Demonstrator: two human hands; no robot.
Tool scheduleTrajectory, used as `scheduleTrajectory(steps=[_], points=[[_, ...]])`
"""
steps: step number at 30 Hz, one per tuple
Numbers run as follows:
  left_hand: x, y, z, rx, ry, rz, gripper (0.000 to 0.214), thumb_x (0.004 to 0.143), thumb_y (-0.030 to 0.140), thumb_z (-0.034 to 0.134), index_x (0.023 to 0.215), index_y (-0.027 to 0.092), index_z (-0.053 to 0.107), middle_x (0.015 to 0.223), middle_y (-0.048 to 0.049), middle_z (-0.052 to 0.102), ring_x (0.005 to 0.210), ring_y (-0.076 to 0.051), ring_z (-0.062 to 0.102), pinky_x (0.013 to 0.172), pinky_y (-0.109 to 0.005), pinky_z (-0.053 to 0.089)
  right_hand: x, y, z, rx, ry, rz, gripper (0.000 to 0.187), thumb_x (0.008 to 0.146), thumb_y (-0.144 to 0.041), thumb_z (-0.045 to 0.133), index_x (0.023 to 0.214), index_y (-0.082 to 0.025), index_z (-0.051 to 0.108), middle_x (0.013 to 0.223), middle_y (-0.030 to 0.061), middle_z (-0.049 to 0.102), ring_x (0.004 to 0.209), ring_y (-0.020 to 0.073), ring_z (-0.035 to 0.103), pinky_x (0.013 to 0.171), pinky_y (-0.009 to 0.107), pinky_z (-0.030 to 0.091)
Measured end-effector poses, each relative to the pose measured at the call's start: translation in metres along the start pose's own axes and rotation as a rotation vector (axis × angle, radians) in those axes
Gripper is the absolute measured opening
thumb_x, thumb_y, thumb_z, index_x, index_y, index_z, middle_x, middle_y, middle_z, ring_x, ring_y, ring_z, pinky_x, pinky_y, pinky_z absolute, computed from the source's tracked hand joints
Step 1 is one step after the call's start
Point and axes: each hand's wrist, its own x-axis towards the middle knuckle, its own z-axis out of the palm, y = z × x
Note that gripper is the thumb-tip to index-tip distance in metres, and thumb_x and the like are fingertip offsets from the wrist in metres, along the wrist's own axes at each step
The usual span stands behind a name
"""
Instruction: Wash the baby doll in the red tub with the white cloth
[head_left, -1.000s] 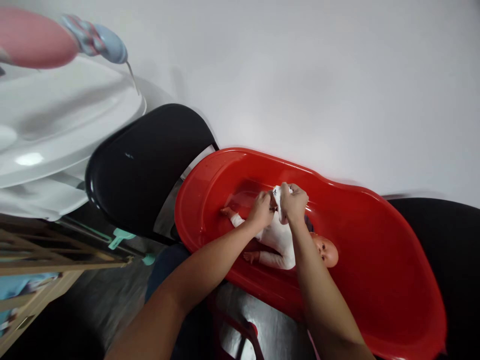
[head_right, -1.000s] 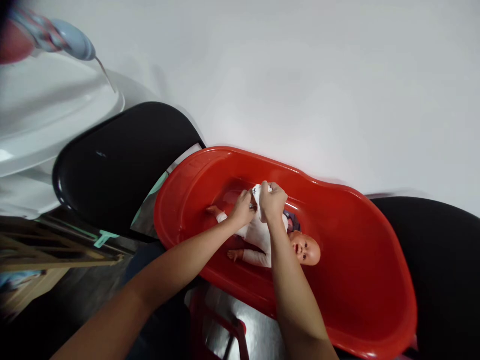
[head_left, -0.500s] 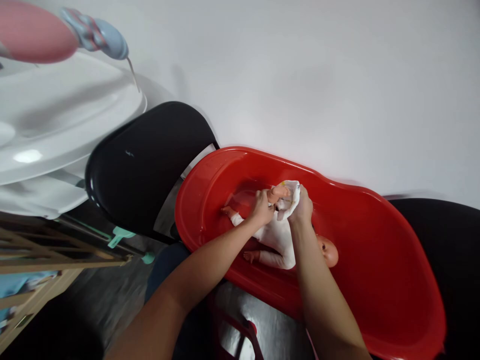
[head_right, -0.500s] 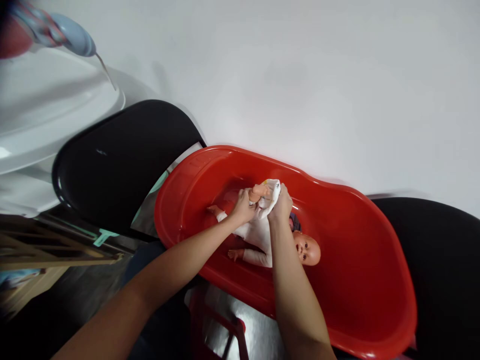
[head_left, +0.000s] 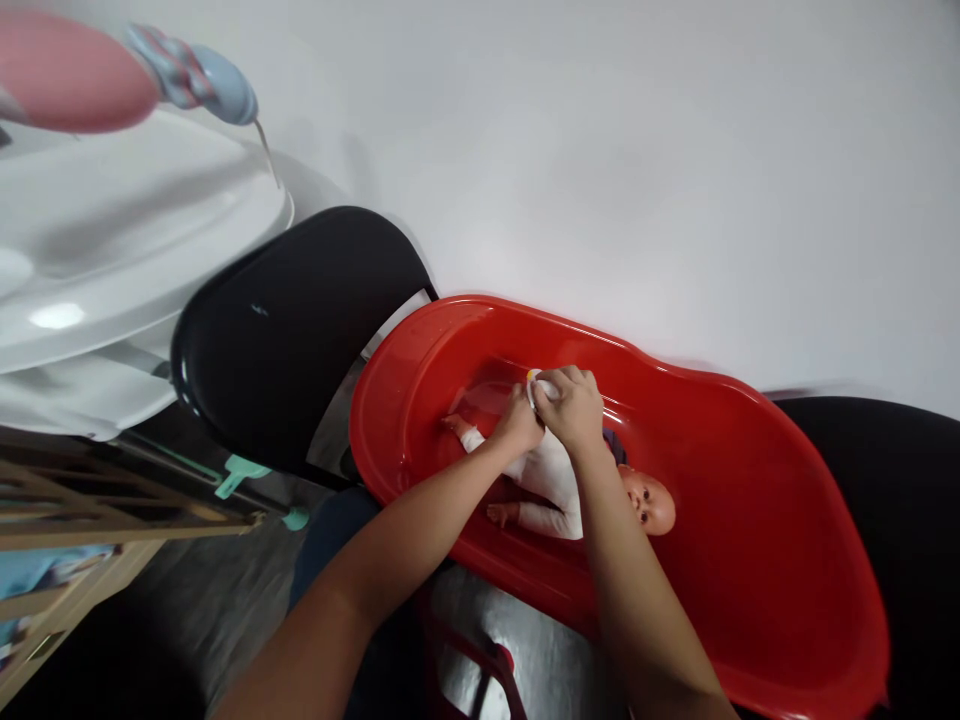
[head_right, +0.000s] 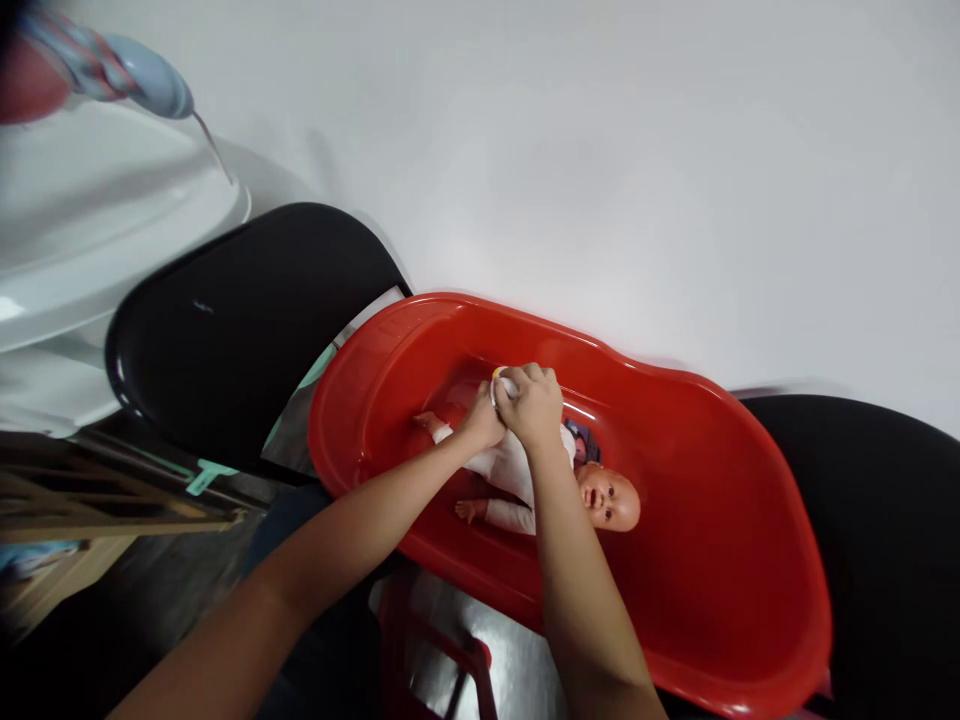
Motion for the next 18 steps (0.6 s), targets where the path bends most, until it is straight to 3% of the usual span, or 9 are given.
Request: scheduleTrajectory(steps=[6,10,13,18], points=[[-0.006,-0.005,-0.008,0.277,-0.109,0.184,0.055,0.084,0.001,0.062,0.135,0.021,0.059,0.13,-0.0131,0.063,0.129,-0.029,0.054,0.115,-0.044,0.045,0.002,0.008,0.001,0.132,0.031,0.354,0.033,0.087,-0.047,0.065,0.094,-0.017,0.077,0.091,0.0115,0.075,0.08,0.0244,0.064,0.075,0.033,0.045],[-0.007,0.0,-0.009,0.307,-0.1,0.152,0.043,0.083,0.001,0.065,0.123,0.018,0.06,0.122,-0.0141,0.06,0.121,-0.028,0.057,0.112,-0.042,0.048,0.003,0.007,-0.001,0.352,0.114,0.565,0.035,0.082,-0.051,0.07,0.088,-0.016,0.075,0.075,0.0066,0.072,0.066,0.0206,0.062,0.067,0.031,0.045],[-0.01,0.004,-0.011,0.294,-0.091,0.108,0.043,0.084,0.003,0.067,0.124,0.017,0.057,0.124,-0.0142,0.056,0.117,-0.027,0.059,0.111,-0.041,0.048,0.003,0.01,0.001,0.49,0.189,0.695,0.04,0.081,-0.056,0.069,0.082,-0.016,0.072,0.064,0.002,0.066,0.058,0.0177,0.056,0.06,0.029,0.042],[-0.014,0.011,-0.016,0.256,-0.073,0.067,0.044,0.085,0.008,0.072,0.124,0.018,0.055,0.125,-0.0131,0.053,0.116,-0.027,0.061,0.106,-0.04,0.051,0.003,0.018,0.011,0.761,0.294,0.744,0.045,0.079,-0.062,0.071,0.075,-0.017,0.066,0.063,-0.0002,0.062,0.056,0.0139,0.05,0.056,0.027,0.04]])
